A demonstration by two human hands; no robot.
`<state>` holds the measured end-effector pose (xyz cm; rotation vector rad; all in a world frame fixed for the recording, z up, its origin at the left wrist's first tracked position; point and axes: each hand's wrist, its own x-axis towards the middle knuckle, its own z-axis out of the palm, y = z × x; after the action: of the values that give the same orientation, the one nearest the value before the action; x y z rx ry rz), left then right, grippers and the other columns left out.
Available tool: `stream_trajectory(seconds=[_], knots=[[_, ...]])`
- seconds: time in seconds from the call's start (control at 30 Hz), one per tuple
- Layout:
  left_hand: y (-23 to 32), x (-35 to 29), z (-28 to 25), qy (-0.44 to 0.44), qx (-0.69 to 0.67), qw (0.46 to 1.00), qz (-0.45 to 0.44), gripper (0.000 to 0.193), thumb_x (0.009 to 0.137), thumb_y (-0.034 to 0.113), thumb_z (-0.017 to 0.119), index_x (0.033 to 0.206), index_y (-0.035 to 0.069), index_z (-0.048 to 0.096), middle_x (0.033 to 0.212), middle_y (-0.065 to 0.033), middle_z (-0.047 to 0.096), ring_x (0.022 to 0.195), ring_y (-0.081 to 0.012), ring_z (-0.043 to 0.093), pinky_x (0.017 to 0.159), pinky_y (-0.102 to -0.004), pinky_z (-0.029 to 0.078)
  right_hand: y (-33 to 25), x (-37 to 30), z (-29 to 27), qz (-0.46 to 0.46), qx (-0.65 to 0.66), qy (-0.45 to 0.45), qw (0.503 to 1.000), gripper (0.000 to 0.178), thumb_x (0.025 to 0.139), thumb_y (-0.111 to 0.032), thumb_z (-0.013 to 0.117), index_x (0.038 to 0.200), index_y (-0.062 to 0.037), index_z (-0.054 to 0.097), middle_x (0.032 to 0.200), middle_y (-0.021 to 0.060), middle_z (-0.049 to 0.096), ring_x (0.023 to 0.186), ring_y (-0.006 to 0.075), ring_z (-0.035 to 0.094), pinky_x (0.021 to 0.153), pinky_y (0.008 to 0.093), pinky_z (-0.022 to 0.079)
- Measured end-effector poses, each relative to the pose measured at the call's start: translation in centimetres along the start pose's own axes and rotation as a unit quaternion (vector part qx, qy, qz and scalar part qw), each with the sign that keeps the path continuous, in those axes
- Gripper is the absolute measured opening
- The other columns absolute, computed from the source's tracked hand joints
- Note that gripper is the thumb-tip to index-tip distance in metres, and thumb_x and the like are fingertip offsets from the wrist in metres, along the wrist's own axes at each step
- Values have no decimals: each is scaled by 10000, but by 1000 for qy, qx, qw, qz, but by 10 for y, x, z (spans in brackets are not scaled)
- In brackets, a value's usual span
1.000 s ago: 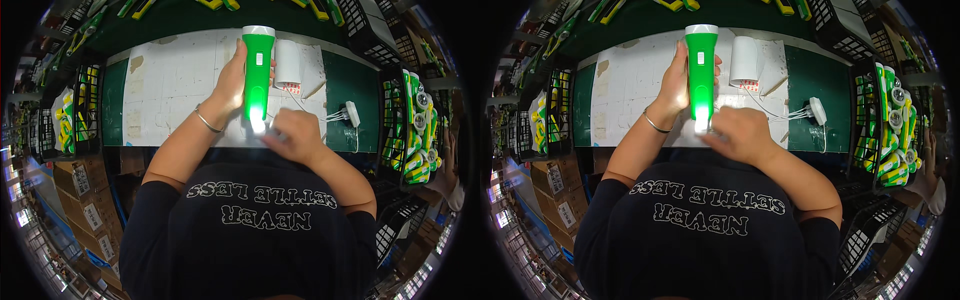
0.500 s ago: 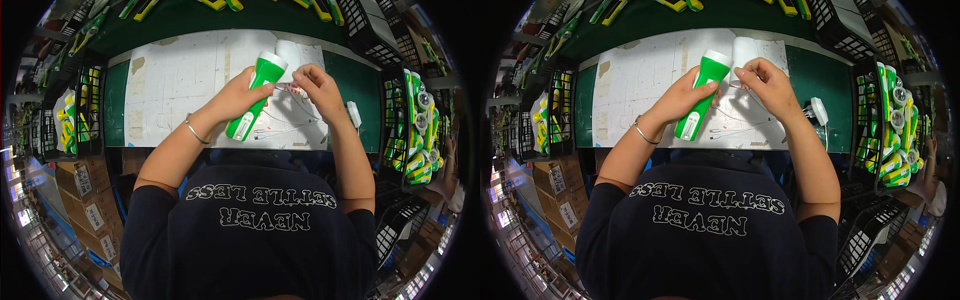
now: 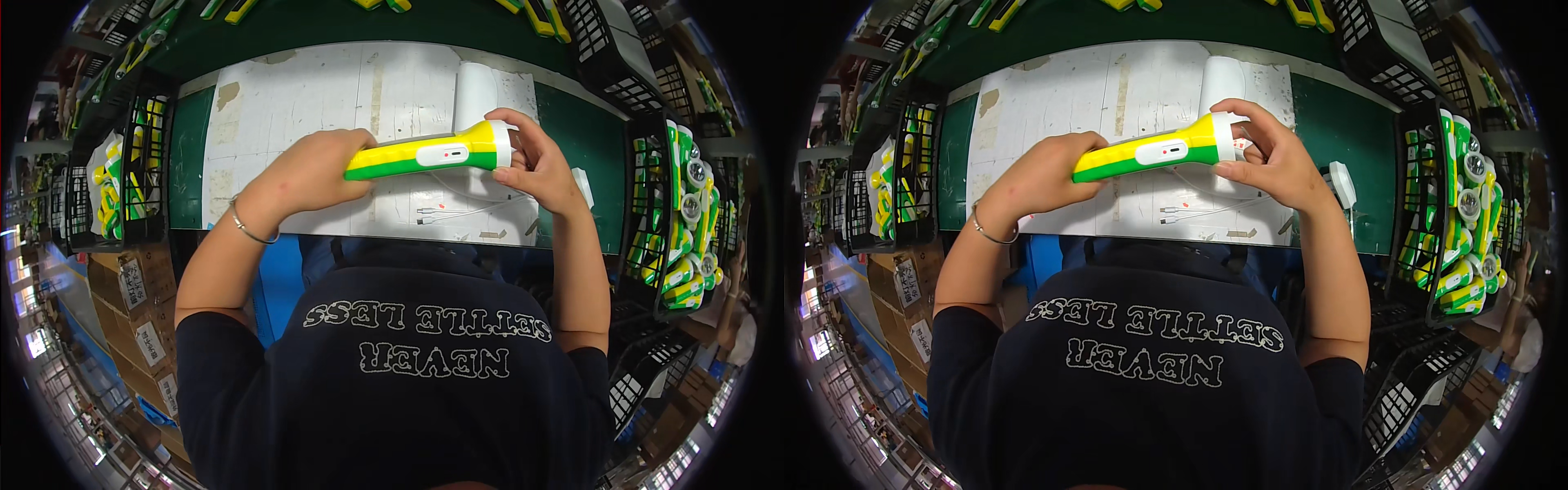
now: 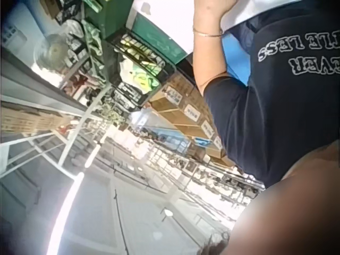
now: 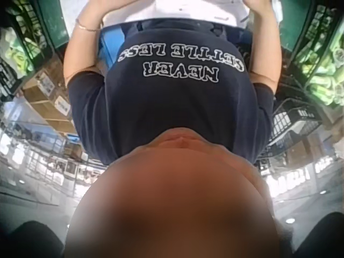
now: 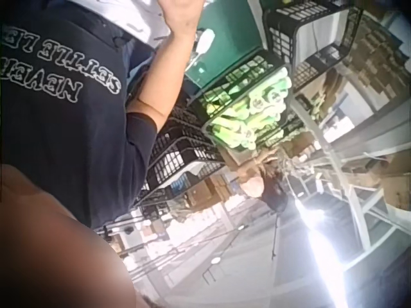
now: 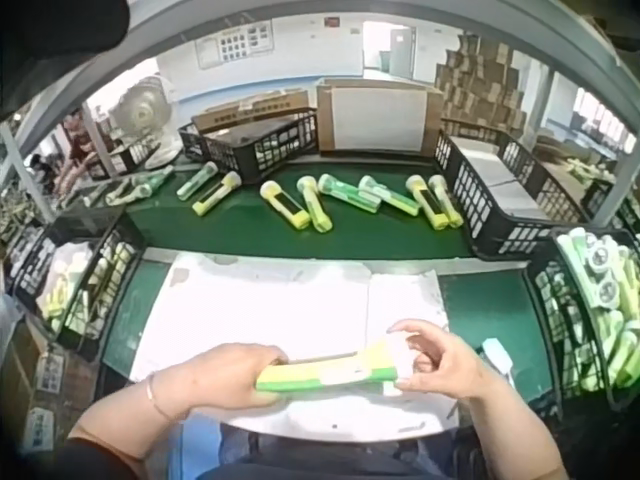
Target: Testing the functionality and light output of a series of flashlights on an assembly line.
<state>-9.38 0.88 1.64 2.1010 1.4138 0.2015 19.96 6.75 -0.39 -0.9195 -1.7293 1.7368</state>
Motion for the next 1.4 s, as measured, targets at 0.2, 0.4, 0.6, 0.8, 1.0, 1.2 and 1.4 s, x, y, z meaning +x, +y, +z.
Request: stream_trajectory(seconds=[0.2, 0.4, 0.6, 0.8, 1.0, 1.2, 1.4], knots=[[3, 1, 6, -38, -80, 996, 26, 438, 731, 204, 681, 1090, 21, 512, 872, -160, 618, 771, -289, 608, 724, -337, 476, 8, 14, 16, 13, 48, -49, 998, 651, 713, -76, 728, 1282, -43, 415, 1021, 74, 584, 723, 32, 512, 613, 151, 393], [-12, 21, 50, 1, -313, 949, -36, 655, 730, 265, 652, 1247, -23, 370, 1055, -221, 564, 953, -285, 581, 824, -337, 451, 66, 19, 62, -27, -396, 114, 911, 352, 760, -199, 680, 1064, -68, 561, 958, 67, 609, 819, 157, 603, 695, 269, 483], [-10, 35, 68, 79, -338, 935, -71, 654, 744, 222, 672, 1262, -14, 351, 1100, -188, 540, 1005, -260, 550, 872, -337, 431, 62, 24, 55, -7, -212, 159, 964, 165, 815, -184, 627, 900, -43, 615, 798, 36, 619, 719, 158, 606, 656, 271, 473], [7, 44, 72, 86, -304, 946, -75, 652, 749, 211, 677, 1268, -5, 347, 1086, -167, 546, 1001, -247, 549, 872, -329, 427, 44, 23, 38, 49, 57, 139, 987, 152, 859, -123, 608, 915, 18, 597, 770, 11, 607, 712, 59, 556, 677, 183, 431], [11, 51, 82, 155, -209, 965, -24, 639, 745, 186, 666, 1278, 22, 356, 1111, -188, 530, 1005, -294, 550, 856, -348, 441, 44, 18, 33, 82, 46, 150, 984, 167, 842, -165, 631, 853, 1, 623, 703, 1, 592, 649, 45, 516, 615, 172, 392], [24, 48, 80, 208, -79, 974, -40, 606, 749, 161, 650, 1274, 44, 370, 1035, -193, 498, 914, -358, 545, 775, -392, 471, 34, 19, 36, 133, 94, 154, 975, 170, 814, -192, 649, 751, -39, 613, 657, -21, 563, 580, 24, 440, 536, 172, 310], [22, 52, 79, 215, -99, 971, -38, 605, 752, 167, 658, 1269, 38, 373, 1046, -189, 479, 927, -357, 537, 787, -388, 466, 38, 23, 39, 105, 90, 181, 974, 169, 821, -187, 642, 751, -38, 605, 653, -21, 563, 570, 15, 438, 531, 159, 302]])
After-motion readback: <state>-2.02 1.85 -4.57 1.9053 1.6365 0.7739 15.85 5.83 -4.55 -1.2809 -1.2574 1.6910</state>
